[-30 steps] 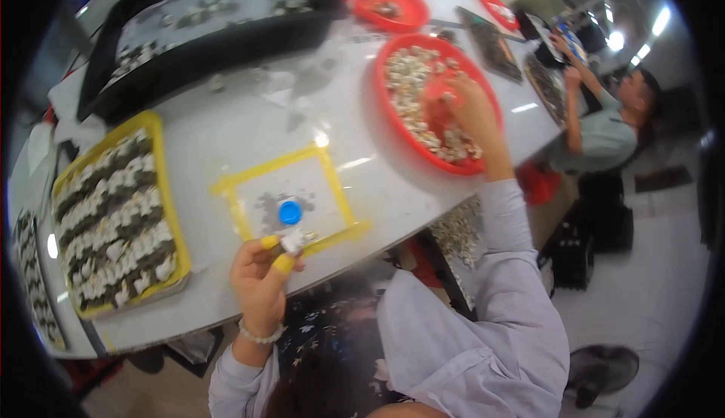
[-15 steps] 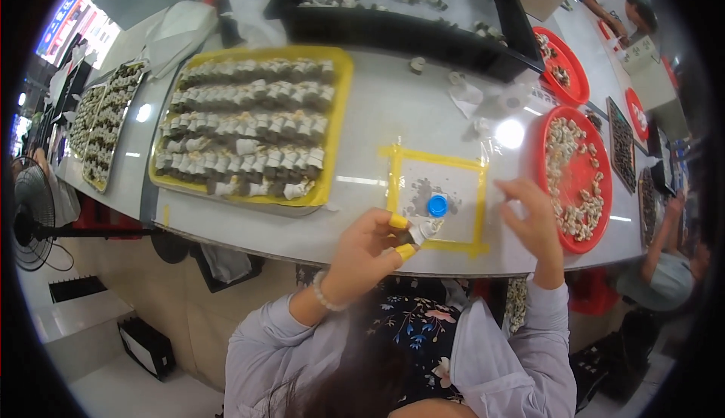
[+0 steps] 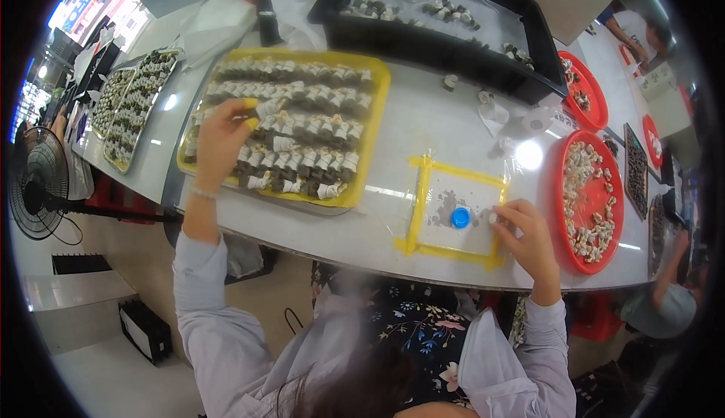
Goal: The person assembles small electronic or plastic components by hand, taking white parts and yellow parts from plastic containers and placing them into an assembly tray.
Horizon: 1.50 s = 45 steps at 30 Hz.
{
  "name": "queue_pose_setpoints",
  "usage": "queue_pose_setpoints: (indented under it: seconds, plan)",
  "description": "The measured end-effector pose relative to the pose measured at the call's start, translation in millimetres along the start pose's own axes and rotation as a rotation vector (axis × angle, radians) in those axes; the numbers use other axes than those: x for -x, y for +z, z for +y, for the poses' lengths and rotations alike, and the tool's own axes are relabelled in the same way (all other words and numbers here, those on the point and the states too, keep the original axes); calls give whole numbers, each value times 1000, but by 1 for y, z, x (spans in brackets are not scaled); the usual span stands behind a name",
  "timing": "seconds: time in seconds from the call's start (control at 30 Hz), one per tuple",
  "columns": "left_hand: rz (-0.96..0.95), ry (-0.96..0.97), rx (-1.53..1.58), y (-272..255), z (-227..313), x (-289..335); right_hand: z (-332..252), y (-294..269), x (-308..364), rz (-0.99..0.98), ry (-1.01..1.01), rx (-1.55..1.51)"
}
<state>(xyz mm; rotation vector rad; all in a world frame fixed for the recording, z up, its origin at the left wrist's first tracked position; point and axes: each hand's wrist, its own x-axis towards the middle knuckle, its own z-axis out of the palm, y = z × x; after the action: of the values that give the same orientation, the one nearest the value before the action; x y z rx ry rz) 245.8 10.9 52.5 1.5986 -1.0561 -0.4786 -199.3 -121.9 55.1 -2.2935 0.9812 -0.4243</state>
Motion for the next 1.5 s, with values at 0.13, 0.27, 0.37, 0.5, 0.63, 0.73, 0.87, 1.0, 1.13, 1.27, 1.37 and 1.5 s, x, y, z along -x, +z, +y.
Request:
queue_pose_setpoints:
  seconds: [0.13, 0.27, 0.37, 0.5, 0.63, 0.73, 0.87, 1.0, 1.13, 1.27, 1.37, 1.5]
  plan:
    - [-97, 18, -315, -1, -23, -21, 2, -1, 4, 1, 21, -2]
    - [-126, 76, -419, 3, -30, -29, 5, -4, 8, -1, 29, 16]
    - [-160, 129, -487, 2, -20, -32, 9, -4, 8, 33, -66, 52]
    - [-192, 296, -512, 37, 26, -40, 11, 0, 4, 33, -95, 43]
    - [-454, 320, -404, 122, 71, -60, 15, 0, 7, 55, -53, 62]
    - [-561, 595, -482, 189, 60, -84, 16, -1, 10, 80, -117, 112]
    - [-523, 617, -615, 251, 35, -100, 15, -2, 15, 80, -194, 144]
    - [-545, 599, -698, 266, 20, -113, 14, -1, 19, 80, -138, 47]
    - [-535, 531, -609, 252, 35, -93, 10, -2, 13, 103, -152, -17]
    - [-606, 243, -285, 225, 49, -58, -7, 2, -6, 12, -243, 3]
    - [-725, -32, 183, 202, 69, -24, -7, 9, -15, -24, -333, 31]
    - [-741, -240, 469, 170, 79, 28, -14, 13, -23, -50, -461, 169]
